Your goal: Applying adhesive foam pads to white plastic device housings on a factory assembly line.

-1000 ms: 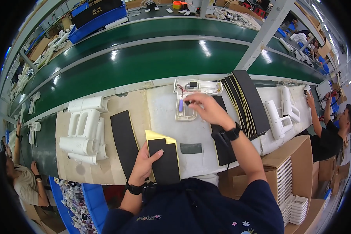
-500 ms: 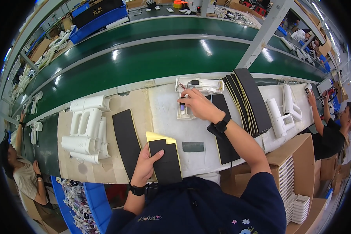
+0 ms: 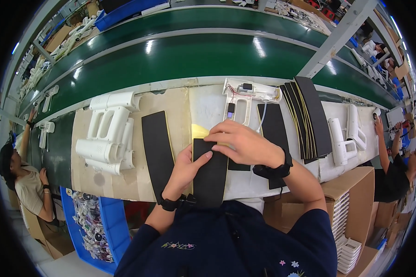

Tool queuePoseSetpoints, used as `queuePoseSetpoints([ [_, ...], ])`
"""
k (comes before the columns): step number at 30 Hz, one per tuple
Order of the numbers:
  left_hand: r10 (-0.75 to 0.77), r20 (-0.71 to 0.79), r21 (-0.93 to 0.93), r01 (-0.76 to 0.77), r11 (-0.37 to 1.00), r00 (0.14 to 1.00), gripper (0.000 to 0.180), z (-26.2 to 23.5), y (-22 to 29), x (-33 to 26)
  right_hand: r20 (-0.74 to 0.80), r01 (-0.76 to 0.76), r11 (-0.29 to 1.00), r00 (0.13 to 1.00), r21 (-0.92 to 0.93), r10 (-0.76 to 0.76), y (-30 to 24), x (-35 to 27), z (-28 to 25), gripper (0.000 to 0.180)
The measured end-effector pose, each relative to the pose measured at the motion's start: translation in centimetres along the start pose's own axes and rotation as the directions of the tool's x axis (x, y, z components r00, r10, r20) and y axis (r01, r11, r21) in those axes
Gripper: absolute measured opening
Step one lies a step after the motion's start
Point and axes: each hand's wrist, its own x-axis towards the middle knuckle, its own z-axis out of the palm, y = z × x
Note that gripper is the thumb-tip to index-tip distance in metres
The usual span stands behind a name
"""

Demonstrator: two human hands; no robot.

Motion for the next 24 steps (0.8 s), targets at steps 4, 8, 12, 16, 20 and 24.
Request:
queuePoseSetpoints([
  [4,0.012,-0.066,-0.059,-0.016,0.998,0.998,0.032,-0.4,1.0,-0.1,-0.138,-0.178,0.984,0.975,-0.012,0.175,2.6,-0.8,-0.5,0.022],
  [8,0.270,-0.025,0.006,-0.270,0.963,0.963,0.044,-1.6,5.9,1.8,-0.078,-0.250,0.957,0.961,0.149,0.264,2.0,-0.1,0.0,0.021],
  [12,0.650,-0.093,0.919,-0.187,0.348,0.754,0.079,-4.4,4.3,6.6,-0.144,-0.198,0.979,0.968,0.056,0.204,1.5,0.2,0.4,0.024],
  [16,0.719,-0.022,0.992,-0.073,0.101,0.695,0.065,-7.8,6.9,2.5,-0.199,-0.311,0.942,0.923,0.125,0.330,1.1,-1.4,-1.1,0.025],
  [20,0.725,-0.026,0.988,0.131,-0.088,0.688,0.058,-13.0,10.2,-1.7,-0.195,-0.300,0.950,0.930,0.089,0.312,1.7,-1.2,-2.0,0.024],
  [24,0.570,-0.212,0.926,0.350,-0.143,0.794,0.051,-16.1,11.2,-1.8,-0.157,-0.227,0.960,0.955,0.162,0.252,0.5,0.2,-1.0,0.023],
])
